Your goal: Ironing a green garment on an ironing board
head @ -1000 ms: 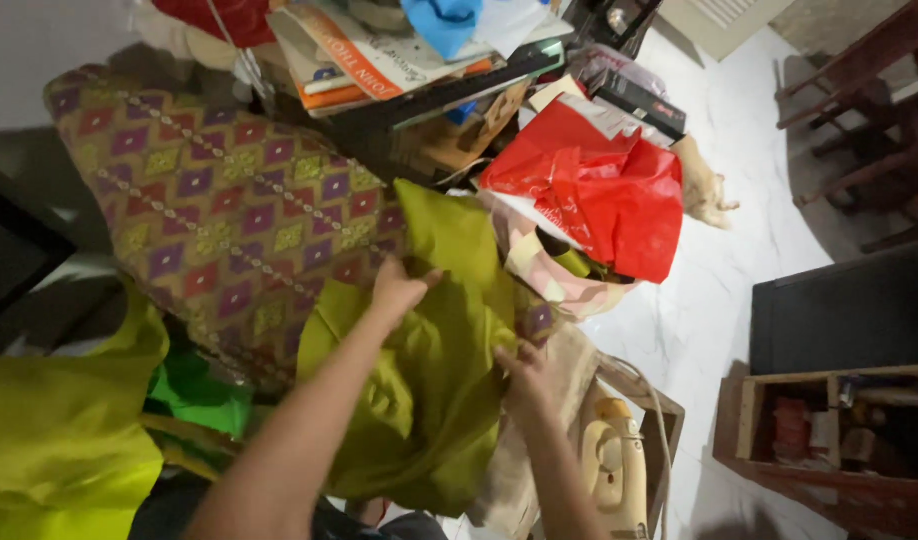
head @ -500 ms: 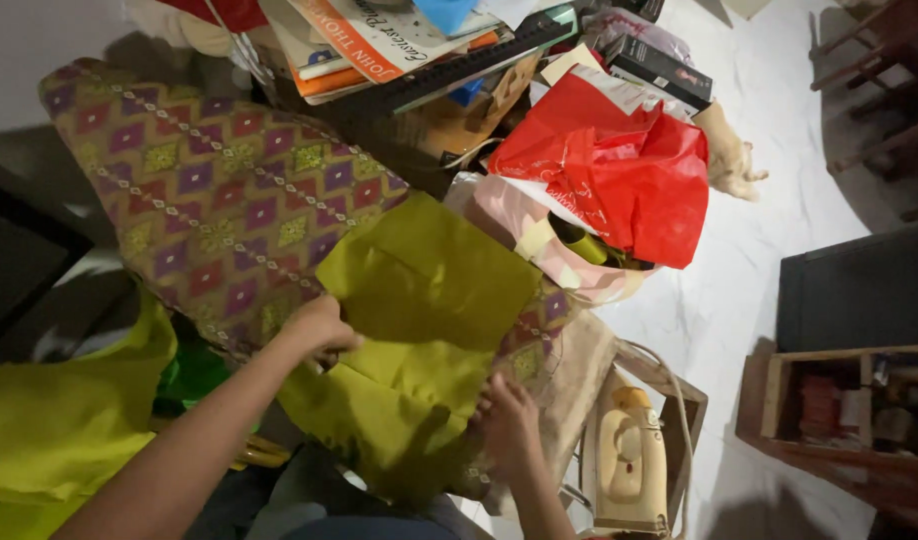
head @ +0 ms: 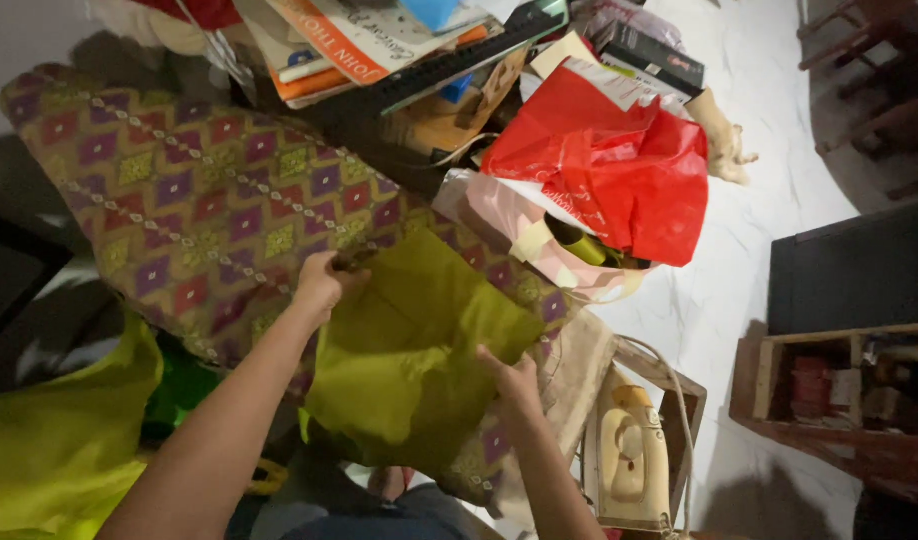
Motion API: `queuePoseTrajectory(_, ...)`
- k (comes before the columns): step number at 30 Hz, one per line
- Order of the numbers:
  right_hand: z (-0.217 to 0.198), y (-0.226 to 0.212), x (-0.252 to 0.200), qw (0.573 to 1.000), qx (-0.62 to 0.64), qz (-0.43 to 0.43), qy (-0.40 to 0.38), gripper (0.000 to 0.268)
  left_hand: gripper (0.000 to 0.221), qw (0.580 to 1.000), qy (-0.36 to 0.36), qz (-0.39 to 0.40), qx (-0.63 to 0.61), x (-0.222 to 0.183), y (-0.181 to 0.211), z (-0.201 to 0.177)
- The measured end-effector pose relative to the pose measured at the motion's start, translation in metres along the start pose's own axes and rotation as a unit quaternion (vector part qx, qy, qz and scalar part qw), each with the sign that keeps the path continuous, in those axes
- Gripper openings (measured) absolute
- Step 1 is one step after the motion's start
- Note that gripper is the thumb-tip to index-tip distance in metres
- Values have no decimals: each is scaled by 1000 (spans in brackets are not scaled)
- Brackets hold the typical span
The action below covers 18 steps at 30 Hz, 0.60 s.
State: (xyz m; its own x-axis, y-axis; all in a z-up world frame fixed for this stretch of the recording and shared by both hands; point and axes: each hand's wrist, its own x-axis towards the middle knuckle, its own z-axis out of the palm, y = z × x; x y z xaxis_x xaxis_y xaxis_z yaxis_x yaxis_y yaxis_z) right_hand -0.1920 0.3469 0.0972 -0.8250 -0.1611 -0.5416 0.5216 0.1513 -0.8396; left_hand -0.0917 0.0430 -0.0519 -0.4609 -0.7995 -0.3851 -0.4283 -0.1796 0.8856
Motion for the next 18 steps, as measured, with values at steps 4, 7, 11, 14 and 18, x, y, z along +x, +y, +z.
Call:
queuePoseTrajectory(4, -17, 21, 9, 996, -64, -14, -66, 56, 42, 997, -38, 8, 65, -36, 58, -10)
queuePoseTrajectory(7, -21, 24, 13, 993, -96, 9, -67, 49, 41, 987, -122, -34, 96, -44, 88, -23)
queuePoseTrajectory(11, -16, 7, 2, 995, -42, 32, -88, 29, 96, 962, -221, -122, 108, -84, 157, -48)
queuePoseTrajectory(14, -26, 26, 23, 994, -13, -8, -110, 42, 55, 966, -221, -55, 123, -74, 148, -54)
queuePoseTrajectory(18, -12, -5, -1, 993, -81, -10, -81, 42, 44, 967, -232, -75, 70, -79, 156, -56)
